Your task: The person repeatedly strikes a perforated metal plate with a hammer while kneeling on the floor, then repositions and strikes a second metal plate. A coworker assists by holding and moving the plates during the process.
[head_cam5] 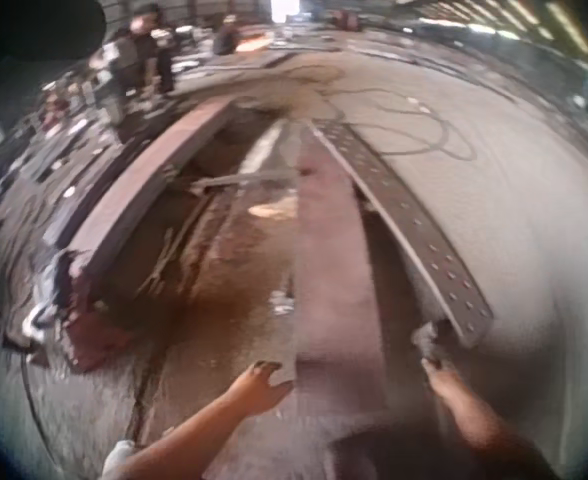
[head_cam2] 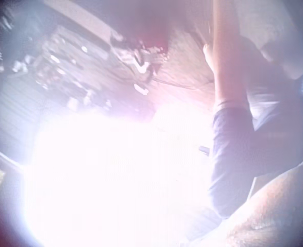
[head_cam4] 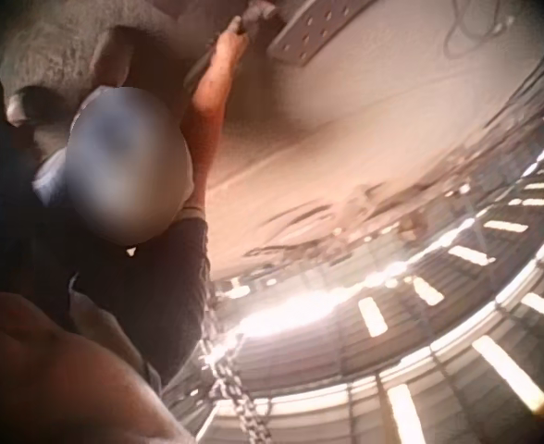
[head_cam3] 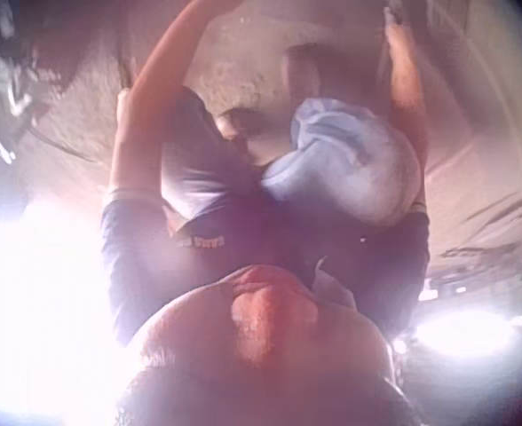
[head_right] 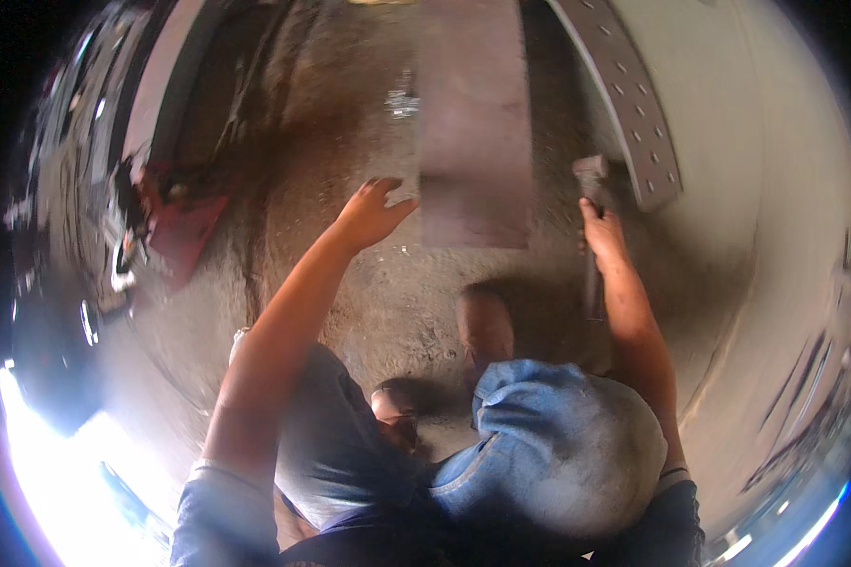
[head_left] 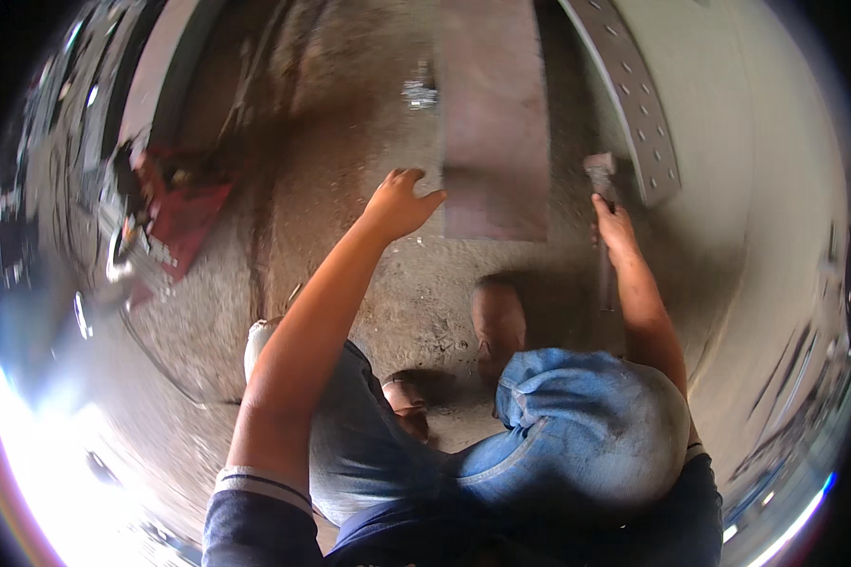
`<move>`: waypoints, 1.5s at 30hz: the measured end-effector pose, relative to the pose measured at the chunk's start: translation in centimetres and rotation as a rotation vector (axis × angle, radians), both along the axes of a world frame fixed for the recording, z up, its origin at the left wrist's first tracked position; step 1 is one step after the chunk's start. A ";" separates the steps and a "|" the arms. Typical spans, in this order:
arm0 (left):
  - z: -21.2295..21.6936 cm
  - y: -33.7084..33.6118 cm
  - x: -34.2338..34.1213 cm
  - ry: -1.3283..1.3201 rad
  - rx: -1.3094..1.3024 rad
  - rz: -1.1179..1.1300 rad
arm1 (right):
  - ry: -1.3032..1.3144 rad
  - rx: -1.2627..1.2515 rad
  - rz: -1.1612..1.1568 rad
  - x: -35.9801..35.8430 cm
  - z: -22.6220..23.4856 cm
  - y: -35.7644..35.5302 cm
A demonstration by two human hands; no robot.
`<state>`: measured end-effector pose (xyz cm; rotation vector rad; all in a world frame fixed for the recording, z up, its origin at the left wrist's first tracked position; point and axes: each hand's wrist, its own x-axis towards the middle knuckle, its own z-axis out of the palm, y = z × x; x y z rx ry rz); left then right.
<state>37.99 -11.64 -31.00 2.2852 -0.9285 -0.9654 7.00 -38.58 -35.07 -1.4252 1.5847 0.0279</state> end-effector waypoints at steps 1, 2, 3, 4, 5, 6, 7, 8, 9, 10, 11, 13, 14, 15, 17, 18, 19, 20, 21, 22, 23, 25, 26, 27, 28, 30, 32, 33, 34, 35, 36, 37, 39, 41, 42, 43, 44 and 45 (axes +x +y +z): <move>-0.8 -0.3 -1.2 0.043 0.061 0.020 | -0.045 0.082 -0.064 -1.8 0.1 1.0; -1.5 -0.6 -2.0 0.080 0.123 0.044 | -0.052 0.146 -0.149 -3.6 0.2 2.1; -1.9 -0.9 -2.6 0.124 0.140 0.088 | -0.104 0.220 -0.214 -5.2 0.6 2.9; -2.1 -1.3 -3.1 0.168 0.159 0.132 | -0.132 0.228 -0.266 -6.8 1.2 3.5; -2.2 -1.7 -3.3 0.227 0.173 0.178 | -0.172 0.240 -0.304 -8.2 1.8 4.0; -2.2 -2.0 -3.4 0.229 0.198 0.188 | -0.185 0.242 -0.353 -9.5 2.4 4.6; -2.2 -2.1 -3.3 0.245 0.213 0.199 | -0.234 0.215 -0.399 -10.5 3.2 4.8; -2.1 -2.3 -3.2 0.248 0.216 0.221 | -0.252 0.182 -0.460 -11.5 4.0 4.6; -2.1 -2.4 -3.2 0.298 0.208 0.248 | -0.269 0.146 -0.516 -12.3 4.8 4.2; -2.1 -2.4 -3.1 0.339 0.182 0.285 | -0.303 0.109 -0.546 -12.8 5.6 3.5; -2.2 -2.4 -3.1 0.389 0.156 0.324 | -0.336 0.068 -0.574 -13.1 6.5 2.7; -2.6 -2.6 -2.9 0.401 0.119 0.353 | -0.363 -0.041 -0.588 -12.5 8.0 1.8; -2.7 -2.6 -2.9 0.399 0.094 0.384 | -0.355 -0.103 -0.570 -11.5 8.6 1.6; -2.8 -2.6 -2.9 0.403 0.058 0.422 | -0.336 -0.173 -0.556 -10.1 9.2 1.7; -2.8 -2.6 -2.9 0.469 0.021 0.468 | -0.309 -0.219 -0.528 -5.7 9.2 3.6; -2.7 -2.6 -2.9 0.501 0.020 0.506 | -0.321 -0.163 -0.456 -3.2 8.9 5.3; -2.5 -2.5 -2.9 0.518 -0.006 0.518 | -0.249 -0.123 -0.188 -1.2 8.6 6.8; -2.4 -2.6 -2.8 0.536 -0.011 0.548 | -0.119 -0.027 0.106 0.6 8.2 8.0; -2.2 -2.5 -2.9 0.555 -0.017 0.583 | -0.162 0.024 0.187 1.7 7.8 9.0; -2.0 -2.5 -2.9 0.594 -0.034 0.575 | -0.268 0.147 0.141 2.7 7.3 9.8; -1.8 -2.3 -2.9 0.630 -0.042 0.575 | -0.242 0.128 0.063 2.6 7.1 10.0; -1.4 -1.8 -2.8 0.612 -0.042 0.562 | -0.258 0.153 -0.036 1.8 7.3 9.2; -1.4 -1.7 -2.9 0.568 -0.026 0.536 | -0.307 0.184 -0.079 1.0 7.7 8.4; -1.4 -1.8 -2.8 0.524 -0.019 0.512 | -0.323 0.123 -0.121 0.2 8.3 7.6; -1.4 -1.7 -2.7 0.525 -0.007 0.490 | -0.331 0.102 -0.179 -0.3 9.0 6.3; -1.5 -1.5 -2.6 0.526 0.024 0.464 | -0.367 -0.055 -0.334 -1.2 10.6 4.2; -1.5 -1.4 -2.5 0.581 0.032 0.446 | -0.494 -0.159 -0.501 -1.0 11.6 2.4; -1.5 -1.4 -2.5 0.596 0.029 0.429 | -0.580 -0.182 -0.569 -0.7 11.7 2.1; -1.4 -1.4 -2.6 0.599 0.016 0.437 | -0.602 -0.201 -0.594 0.2 11.2 2.1; -1.3 -1.4 -2.6 0.586 0.005 0.444 | -0.591 -0.239 -0.646 1.0 10.7 2.3; -1.2 -1.4 -2.7 0.579 0.008 0.446 | -0.574 -0.188 -0.489 2.2 9.6 3.6; -1.1 -1.2 -2.9 0.611 -0.003 0.472 | -0.458 -0.147 -0.399 3.4 8.3 5.2; -0.9 -1.5 -2.6 0.683 -0.028 0.495 | -0.063 -0.083 0.195 5.6 6.8 8.5; -0.8 -1.3 -1.9 0.730 -0.016 0.477 | -0.302 0.160 0.308 6.8 7.0 10.2; -0.7 -1.2 -1.8 0.745 -0.015 0.488 | -0.236 0.124 0.377 7.2 7.3 11.3; -0.7 -0.9 -1.6 0.758 -0.026 0.473 | -0.261 0.133 0.423 7.1 8.0 12.1; -0.7 -0.7 -1.6 0.762 -0.043 0.468 | -0.175 0.145 0.470 7.0 8.9 12.2; -0.7 -0.6 -1.5 0.766 -0.068 0.466 | -0.201 0.074 0.400 6.6 9.8 11.6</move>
